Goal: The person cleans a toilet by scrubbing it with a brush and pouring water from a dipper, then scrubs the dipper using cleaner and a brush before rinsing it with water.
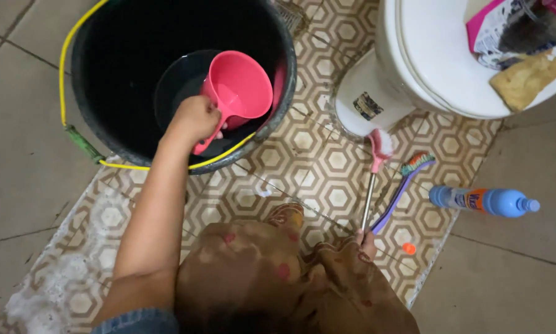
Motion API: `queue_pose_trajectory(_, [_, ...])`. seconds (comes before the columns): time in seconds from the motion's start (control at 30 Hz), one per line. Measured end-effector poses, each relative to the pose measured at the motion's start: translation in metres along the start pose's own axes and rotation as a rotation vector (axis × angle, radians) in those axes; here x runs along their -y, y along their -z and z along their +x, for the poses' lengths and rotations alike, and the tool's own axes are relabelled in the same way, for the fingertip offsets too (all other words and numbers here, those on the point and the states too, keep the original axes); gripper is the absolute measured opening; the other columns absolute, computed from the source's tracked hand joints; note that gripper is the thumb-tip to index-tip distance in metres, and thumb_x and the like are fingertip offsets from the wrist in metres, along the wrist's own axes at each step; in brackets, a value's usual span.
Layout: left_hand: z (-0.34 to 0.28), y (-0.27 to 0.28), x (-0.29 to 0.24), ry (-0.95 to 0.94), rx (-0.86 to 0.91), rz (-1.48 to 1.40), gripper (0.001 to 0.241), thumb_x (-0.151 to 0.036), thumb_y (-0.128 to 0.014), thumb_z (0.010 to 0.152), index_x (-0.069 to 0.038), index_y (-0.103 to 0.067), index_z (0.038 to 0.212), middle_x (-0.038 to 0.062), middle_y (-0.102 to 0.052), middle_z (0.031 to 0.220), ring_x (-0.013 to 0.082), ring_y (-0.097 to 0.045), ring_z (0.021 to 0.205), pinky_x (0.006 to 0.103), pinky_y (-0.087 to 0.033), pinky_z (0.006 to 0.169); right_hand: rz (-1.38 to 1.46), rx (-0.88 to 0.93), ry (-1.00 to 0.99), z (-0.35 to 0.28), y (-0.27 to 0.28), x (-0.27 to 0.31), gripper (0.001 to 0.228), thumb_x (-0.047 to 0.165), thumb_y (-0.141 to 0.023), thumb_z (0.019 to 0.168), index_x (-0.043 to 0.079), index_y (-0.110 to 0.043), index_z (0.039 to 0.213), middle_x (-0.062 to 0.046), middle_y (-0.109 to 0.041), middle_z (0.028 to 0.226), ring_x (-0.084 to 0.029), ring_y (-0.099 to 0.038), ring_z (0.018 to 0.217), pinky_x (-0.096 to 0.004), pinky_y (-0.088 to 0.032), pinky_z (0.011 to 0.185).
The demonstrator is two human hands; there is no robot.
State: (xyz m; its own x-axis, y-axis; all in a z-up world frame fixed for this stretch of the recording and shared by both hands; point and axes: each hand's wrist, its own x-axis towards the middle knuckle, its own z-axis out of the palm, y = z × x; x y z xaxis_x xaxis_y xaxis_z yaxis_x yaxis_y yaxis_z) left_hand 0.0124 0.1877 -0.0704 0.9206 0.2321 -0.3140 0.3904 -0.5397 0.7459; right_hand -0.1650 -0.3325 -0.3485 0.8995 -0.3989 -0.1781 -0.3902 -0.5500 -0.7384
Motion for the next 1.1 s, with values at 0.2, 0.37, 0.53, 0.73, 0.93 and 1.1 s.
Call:
queue_pose_trajectory(0.2, [-0.002,0.009,-0.007,0.005,-0.200,-0.031,0.030,-0.023,-0.056,0.101,0.005,-0.068,0.094,0.017,-0.072,0.076,0.0259,-0.072,0.063,0.0411,-0.056,0.060,-0.066,0.082,-0.031,-0.004,-0.004,0.013,0.031,0.027,-0.061,0.101,0.002,-0.062,0.119,-0.019,-0.063,0.089,-0.028,-0.057,0.080,-0.041,-0.048,0.074])
queue_pose_trajectory(0.37, [-0.003,-0.005,-0.008,-0.239,-0.536,0.352,0.038,-0.007,-0.068,0.085,0.002,-0.053,0.119,0.029,-0.068,0.093,0.0491,-0.066,0.086,0.0555,-0.052,0.077,-0.109,0.144,-0.026,-0.002,-0.003,0.026,0.034,0.024,-0.063,0.098,0.001,-0.061,0.122,-0.020,-0.063,0.098,-0.031,-0.057,0.088,-0.043,-0.048,0.080])
queue_pose_trajectory(0.53, [-0.026,-0.002,-0.029,-0.312,-0.576,0.362,0.041,-0.002,-0.070,0.087,-0.004,-0.051,0.124,0.027,-0.059,0.113,0.0501,-0.063,0.100,0.0567,-0.052,0.083,-0.133,0.176,0.002,-0.026,-0.015,0.020,0.038,0.021,-0.065,0.095,0.000,-0.060,0.125,-0.022,-0.062,0.106,-0.033,-0.057,0.097,-0.044,-0.048,0.086])
queue_pose_trajectory(0.73, [-0.053,0.001,-0.073,-0.484,-0.554,0.446,0.077,0.003,-0.065,0.088,-0.019,-0.038,0.158,0.020,-0.054,0.108,0.0431,-0.063,0.092,0.0533,-0.053,0.075,-0.137,0.136,0.169,-0.017,-0.006,0.015,0.043,0.017,-0.068,0.091,-0.001,-0.059,0.129,-0.024,-0.061,0.117,-0.037,-0.057,0.108,-0.046,-0.048,0.093])
queue_pose_trajectory(0.93, [-0.103,0.012,-0.130,-0.581,-0.452,0.540,0.081,0.001,-0.060,0.091,-0.032,-0.033,0.161,0.017,-0.053,0.106,0.0380,-0.066,0.080,0.0486,-0.055,0.065,-0.223,-0.119,0.646,0.027,0.040,0.102,0.050,0.012,-0.069,0.089,-0.004,-0.055,0.135,-0.026,-0.058,0.131,-0.041,-0.055,0.121,-0.049,-0.046,0.102])
queue_pose_trajectory(1.1, [-0.159,0.025,-0.186,-0.611,-0.062,0.575,0.077,-0.007,-0.059,0.092,-0.034,-0.032,0.158,0.019,-0.056,0.102,0.0421,-0.065,0.073,0.0536,-0.052,0.065,0.164,-0.162,0.923,0.027,0.129,0.283,0.077,0.020,-0.073,0.096,0.000,-0.032,0.158,-0.027,-0.042,0.151,-0.038,-0.049,0.136,-0.044,-0.046,0.111])
